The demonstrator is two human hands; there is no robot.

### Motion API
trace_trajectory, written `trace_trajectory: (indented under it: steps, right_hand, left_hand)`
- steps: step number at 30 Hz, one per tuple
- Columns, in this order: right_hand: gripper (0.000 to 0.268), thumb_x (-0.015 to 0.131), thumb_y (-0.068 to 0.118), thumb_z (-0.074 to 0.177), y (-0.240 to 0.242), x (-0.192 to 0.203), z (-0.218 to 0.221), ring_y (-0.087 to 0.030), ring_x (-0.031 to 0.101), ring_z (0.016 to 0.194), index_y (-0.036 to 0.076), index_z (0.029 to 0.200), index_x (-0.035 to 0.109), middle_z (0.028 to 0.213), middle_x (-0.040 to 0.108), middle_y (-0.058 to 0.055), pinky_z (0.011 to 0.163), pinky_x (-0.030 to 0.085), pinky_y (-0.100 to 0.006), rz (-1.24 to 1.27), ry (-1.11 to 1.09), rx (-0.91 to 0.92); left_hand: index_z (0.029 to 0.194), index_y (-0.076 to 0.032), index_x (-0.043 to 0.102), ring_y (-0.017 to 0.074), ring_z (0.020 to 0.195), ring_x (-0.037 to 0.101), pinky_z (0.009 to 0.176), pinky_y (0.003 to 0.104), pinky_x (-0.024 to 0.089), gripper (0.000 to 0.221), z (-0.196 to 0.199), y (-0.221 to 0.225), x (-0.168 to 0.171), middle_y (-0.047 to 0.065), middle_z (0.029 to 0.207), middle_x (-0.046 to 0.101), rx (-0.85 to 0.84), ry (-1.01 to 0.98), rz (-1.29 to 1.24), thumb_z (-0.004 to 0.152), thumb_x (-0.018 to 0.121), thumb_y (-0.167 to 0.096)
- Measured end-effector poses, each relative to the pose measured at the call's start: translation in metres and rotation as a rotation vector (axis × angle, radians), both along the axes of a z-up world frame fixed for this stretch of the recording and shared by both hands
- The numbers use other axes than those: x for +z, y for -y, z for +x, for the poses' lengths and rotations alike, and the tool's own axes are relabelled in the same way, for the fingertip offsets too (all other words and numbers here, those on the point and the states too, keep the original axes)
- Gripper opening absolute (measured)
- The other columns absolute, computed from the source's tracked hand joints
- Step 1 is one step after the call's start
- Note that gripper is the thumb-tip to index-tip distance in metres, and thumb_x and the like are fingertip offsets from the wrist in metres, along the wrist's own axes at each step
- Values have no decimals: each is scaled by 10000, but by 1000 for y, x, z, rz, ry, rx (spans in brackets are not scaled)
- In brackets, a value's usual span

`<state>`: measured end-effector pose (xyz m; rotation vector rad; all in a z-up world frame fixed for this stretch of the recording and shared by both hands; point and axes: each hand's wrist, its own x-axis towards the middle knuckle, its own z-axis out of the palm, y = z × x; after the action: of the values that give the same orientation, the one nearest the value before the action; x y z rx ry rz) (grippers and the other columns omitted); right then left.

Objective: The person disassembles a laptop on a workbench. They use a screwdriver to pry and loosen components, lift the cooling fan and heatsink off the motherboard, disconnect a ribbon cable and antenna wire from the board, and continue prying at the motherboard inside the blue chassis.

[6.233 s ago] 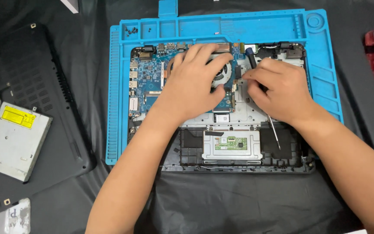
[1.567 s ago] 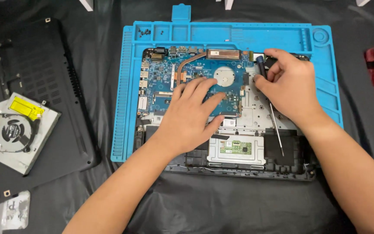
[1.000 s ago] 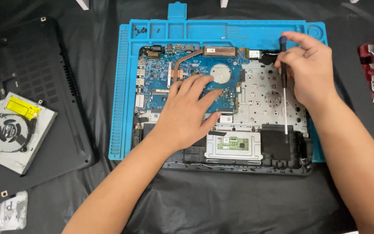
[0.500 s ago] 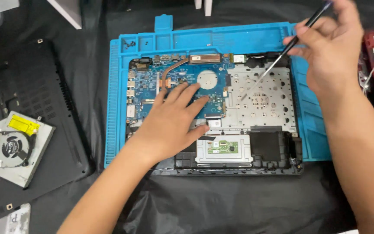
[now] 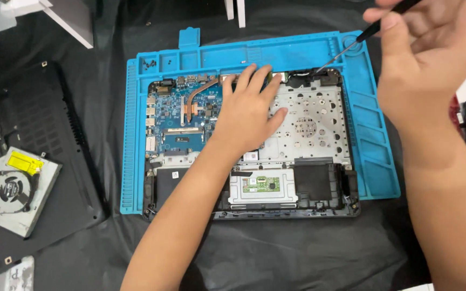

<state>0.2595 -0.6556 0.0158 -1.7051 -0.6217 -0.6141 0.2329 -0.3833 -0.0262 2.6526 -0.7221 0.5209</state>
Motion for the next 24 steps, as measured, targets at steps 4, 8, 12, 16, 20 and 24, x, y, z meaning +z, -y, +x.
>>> trace_trajectory:
  steps: [4,8,12,16,20,24]
  right_hand:
    - [341,482,-68,1172,3,4,-13,-210,694,1171,-37,1498,385,1302,623,-150,957,529,-241,-44,61,-44]
    - [195,497,-24,1184,-1,17,-27,-192,689,1135,-62,1375,484,1250,672,-150,957,514,-237,16,-113,-119]
    - [158,449,-35,1186,-7,26,-25,-205,687,1168,-65,1318,530,1284,652,-166,1001,530,-245,-130,59,-124]
    - [154,464,-110,1158,-23,41,-4,-199,668,1153,-102,1312,470,1256,613,-158,972,538,-228,-197,192,35]
    - [81,510,-179,1152,-33,57,14,-232,731,1139,-122,1180,560,1208,684,-195,1013,608,-277,-432,286,33]
    - [109,505,-200,1132,-53,59,13,-223,721,1068,-136,1160,589,1160,700,-189,948,604,-269,-489,348,30]
  left_hand:
    - [1286,-148,709,403,1404,420,1139,611,300,448,-3,-3,-2,198,1466,522,-30,35,-56,888,747,-351]
    - [1261,-164,735,401,1406,421,1155,611,298,406,-4,-4,0,196,1465,522,-35,37,-81,900,749,-350]
    - [1263,-174,737,406,1409,403,1156,617,270,415,-3,-6,1,199,1474,511,-46,-12,-85,896,733,-367]
    - [1273,-175,732,420,1405,375,1160,629,231,445,-2,-5,0,216,1480,488,-57,-53,-88,886,719,-393]
    - [1275,-181,729,425,1416,360,1152,633,218,441,0,-5,-2,219,1489,477,-55,-78,-104,888,713,-392]
    - [1294,-177,724,433,1433,343,1172,645,207,451,-2,-5,-3,229,1504,458,-49,-88,-106,894,714,-385]
